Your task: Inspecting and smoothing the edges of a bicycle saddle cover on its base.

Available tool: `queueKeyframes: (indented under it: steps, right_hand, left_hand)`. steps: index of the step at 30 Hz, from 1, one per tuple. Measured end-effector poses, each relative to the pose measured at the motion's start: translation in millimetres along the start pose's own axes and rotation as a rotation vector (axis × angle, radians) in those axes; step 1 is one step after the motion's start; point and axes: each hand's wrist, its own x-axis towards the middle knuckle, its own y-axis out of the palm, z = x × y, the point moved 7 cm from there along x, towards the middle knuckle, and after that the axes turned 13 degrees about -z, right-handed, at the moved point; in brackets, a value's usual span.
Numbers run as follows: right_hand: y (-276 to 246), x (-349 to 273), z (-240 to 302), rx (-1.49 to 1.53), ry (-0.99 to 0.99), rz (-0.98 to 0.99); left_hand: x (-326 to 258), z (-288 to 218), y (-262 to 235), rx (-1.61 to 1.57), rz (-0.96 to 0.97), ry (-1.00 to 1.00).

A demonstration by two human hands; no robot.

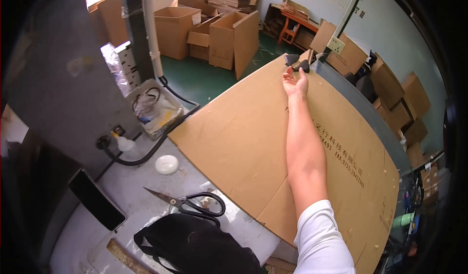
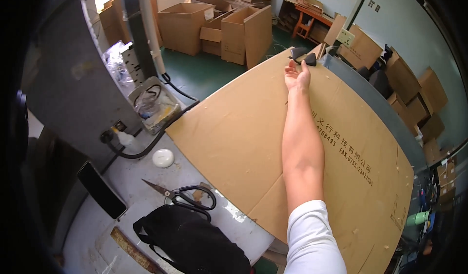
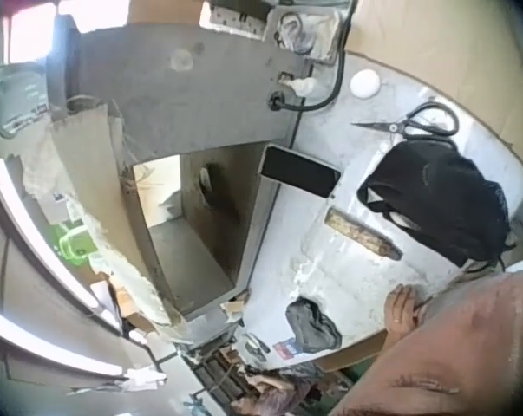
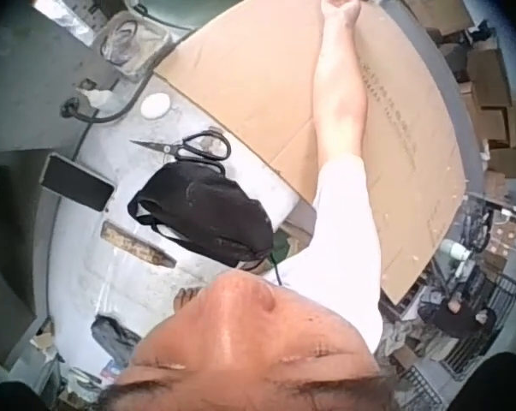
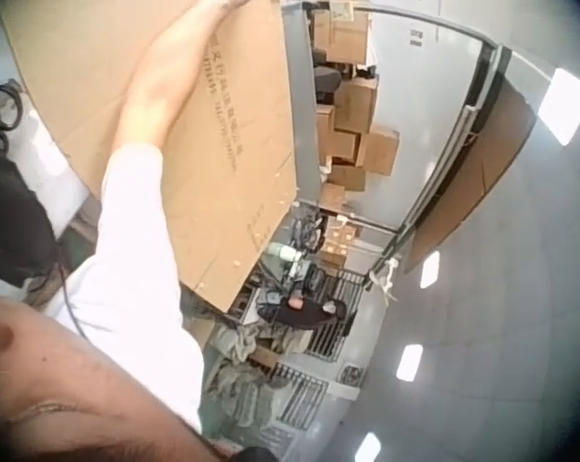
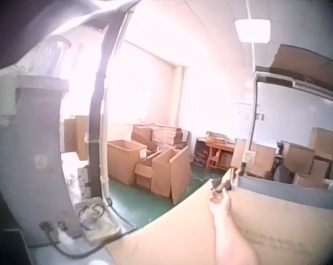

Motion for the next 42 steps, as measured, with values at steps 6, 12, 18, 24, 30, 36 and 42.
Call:
queueKeyframes:
  steps: [6,12,18,24,30,36,42]
  right_hand:
    - [-9.2,24.8,15.3,-0.144,0.120,0.068]
    - [6.9,-1.8,-8.4,-0.573,-0.150,-0.107]
    - [6.1,29.3,17.5,-0.475,-0.344,-0.043]
    - [15.1,5.6,0.5,-0.438,-0.105,0.096]
    - [21.2,9.3,0.8,-0.501,-0.243,0.192]
    - [37.3,-8.8,13.3,-1.161,-1.172,0.269]
    - [44.5,-52.4,9.5,-1.364,-1.372,0.212]
  left_hand:
    - [1.1,6.8,4.8,-0.047,0.037,-0.127]
    - [2.9,4.1,6.5,-0.164,-0.157,-0.202]
    - [-1.2,7.1,0.4,-0.082,-0.037,-0.155]
    - [-10.3,9.4,5.0,-0.023,-0.009,-0.136]
    - [-20.6,-1.2,11.9,0.620,0.190,0.580]
    - [-22.6,43.4,12.3,0.127,-0.345,1.888]
    - [-18.1,28.3,0.5,0.244,-0.232,1.772]
